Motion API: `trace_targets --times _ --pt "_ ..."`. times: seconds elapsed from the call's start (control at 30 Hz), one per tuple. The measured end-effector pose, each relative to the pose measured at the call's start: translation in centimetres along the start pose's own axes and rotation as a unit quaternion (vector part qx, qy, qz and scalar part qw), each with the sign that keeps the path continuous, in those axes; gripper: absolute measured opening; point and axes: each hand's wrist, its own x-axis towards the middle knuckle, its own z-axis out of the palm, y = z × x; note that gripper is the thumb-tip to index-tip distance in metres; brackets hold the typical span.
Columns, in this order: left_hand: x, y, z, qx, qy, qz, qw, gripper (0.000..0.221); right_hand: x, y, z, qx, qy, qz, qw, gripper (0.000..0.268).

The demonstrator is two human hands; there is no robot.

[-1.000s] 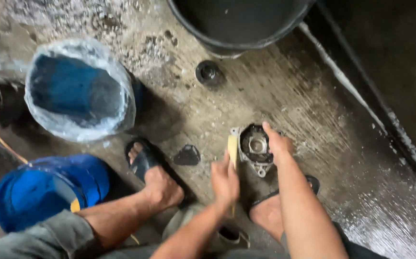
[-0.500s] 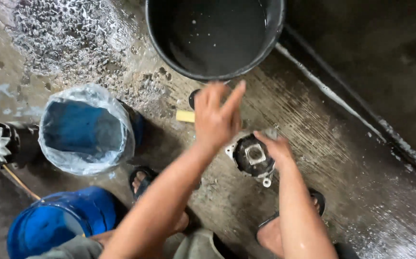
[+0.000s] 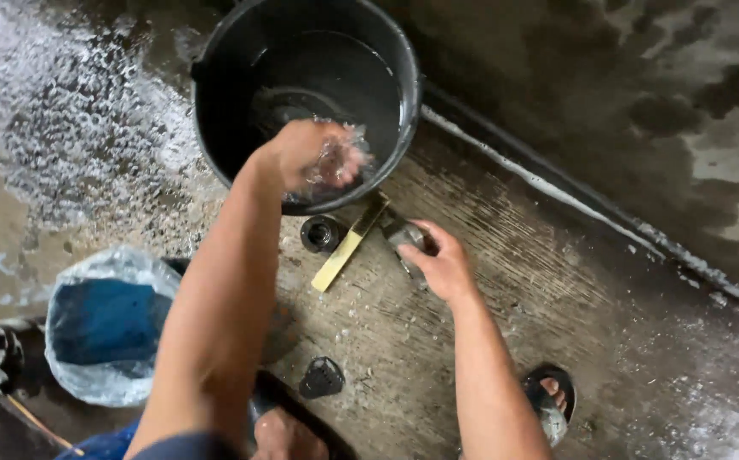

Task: Scrubbing a mechanical part with a brush and rinsing it in a bucket of water to clean it.

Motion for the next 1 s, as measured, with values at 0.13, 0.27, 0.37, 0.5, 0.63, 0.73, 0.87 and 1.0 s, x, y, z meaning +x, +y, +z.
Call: trace_targets --times 0.13,0.27,0.37,0.5,0.63,0.73,0.87,1.0 --pt "-1.3 5.7 1.6 -0.542 -0.166 -0.134 0.813 0.020 1.1 -1.6 0.5 0.023 -0.009 -0.003 1.000 0.055" --pt "0.9 5.9 5.2 -0.205 0.036 -0.151 0.966 0.029 0.2 -1.9 0.2 -0.021 0.006 -0.055 0.998 0.043" --pt "8.1 -0.3 5.7 -0.023 0.161 -0.200 0.966 0.032 0.2 -2.0 0.1 -0.036 -0.021 -0.076 0.996 0.048" --pt "13.0 -13.0 5.4 0.201 0.161 -0.192 0.947 0.039 1.4 -0.3 0.7 -0.066 0.015 -0.036 0.997 0.037" --pt "10.5 -17.3 6.0 0.226 0.053 -0.287 0.929 0.053 2.5 0.2 0.3 -0.125 0.056 0.044 0.990 0.046" --pt "2.8 3.8 -1.4 -0.479 0.014 -0.247 0.842 0.039 2.8 -1.6 -0.3 0.002 0.040 0.057 0.998 0.032" --pt "-2.3 12.4 0.5 -0.335 -0.149 -0.153 0.918 0.050 1.1 -2.8 -1.2 0.027 -0.006 0.039 0.999 0.053" --pt "0.8 9.5 8.7 -0.041 0.044 -0.027 0.998 0.034 -0.2 -1.6 -0.5 0.072 -0.004 -0.032 0.997 0.071"
